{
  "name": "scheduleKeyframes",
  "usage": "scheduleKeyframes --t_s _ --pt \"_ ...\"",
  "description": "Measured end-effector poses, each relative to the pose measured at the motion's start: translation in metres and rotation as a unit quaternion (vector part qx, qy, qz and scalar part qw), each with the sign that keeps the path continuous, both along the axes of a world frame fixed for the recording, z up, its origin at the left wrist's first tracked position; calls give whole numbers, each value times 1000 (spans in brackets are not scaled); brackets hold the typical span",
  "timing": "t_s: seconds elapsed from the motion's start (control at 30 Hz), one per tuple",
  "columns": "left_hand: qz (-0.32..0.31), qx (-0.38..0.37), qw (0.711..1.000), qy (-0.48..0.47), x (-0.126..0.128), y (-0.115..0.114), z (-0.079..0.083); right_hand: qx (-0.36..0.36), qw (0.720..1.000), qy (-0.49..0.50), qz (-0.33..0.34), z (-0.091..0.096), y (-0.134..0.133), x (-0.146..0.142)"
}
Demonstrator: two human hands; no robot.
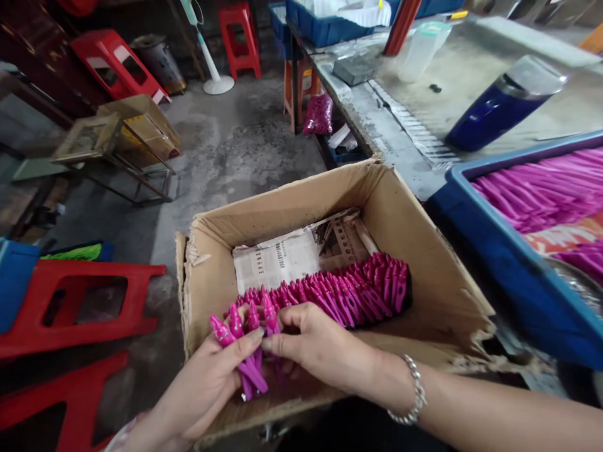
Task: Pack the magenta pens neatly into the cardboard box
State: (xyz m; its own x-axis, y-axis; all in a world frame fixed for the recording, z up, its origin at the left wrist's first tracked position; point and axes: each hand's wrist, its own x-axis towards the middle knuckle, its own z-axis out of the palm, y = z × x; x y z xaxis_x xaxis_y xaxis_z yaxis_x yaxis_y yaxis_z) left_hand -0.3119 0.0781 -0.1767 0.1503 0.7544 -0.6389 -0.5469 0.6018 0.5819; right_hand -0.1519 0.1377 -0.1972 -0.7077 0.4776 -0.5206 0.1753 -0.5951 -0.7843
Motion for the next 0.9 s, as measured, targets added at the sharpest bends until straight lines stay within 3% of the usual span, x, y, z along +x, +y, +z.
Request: scheduleKeyframes --t_s 0.07,0.13,0.23,0.3,0.43,0.53,0.63,0.73,0.8,0.9 --pt "-4 -6 1000 14 -1 0 0 25 1000 -4 -16 1 8 10" --pt "-8 -17 999 39 -3 -1 -1 110 992 -54 -23 0 22 25" --pt "-15 -24 998 54 -5 0 0 253 946 -200 19 -13 48 53" --pt "-16 -25 998 48 -5 0 1 265 925 -265 56 -31 58 68" --pt "-19 -23 998 47 -4 0 2 258 910 -307 104 -71 54 80" --pt "-29 -18 998 48 -5 0 2 283 888 -336 137 -81 51 79" --pt "-30 -18 998 50 -6 0 1 338 855 -363 153 -66 58 76" --pt "-31 -21 998 48 -6 0 0 381 837 -366 141 -33 57 69" --pt "-30 -24 998 48 -4 0 -1 375 864 -313 121 -8 46 57" --pt "-7 -25 999 26 -2 0 -1 274 951 -129 65 17 19 30"
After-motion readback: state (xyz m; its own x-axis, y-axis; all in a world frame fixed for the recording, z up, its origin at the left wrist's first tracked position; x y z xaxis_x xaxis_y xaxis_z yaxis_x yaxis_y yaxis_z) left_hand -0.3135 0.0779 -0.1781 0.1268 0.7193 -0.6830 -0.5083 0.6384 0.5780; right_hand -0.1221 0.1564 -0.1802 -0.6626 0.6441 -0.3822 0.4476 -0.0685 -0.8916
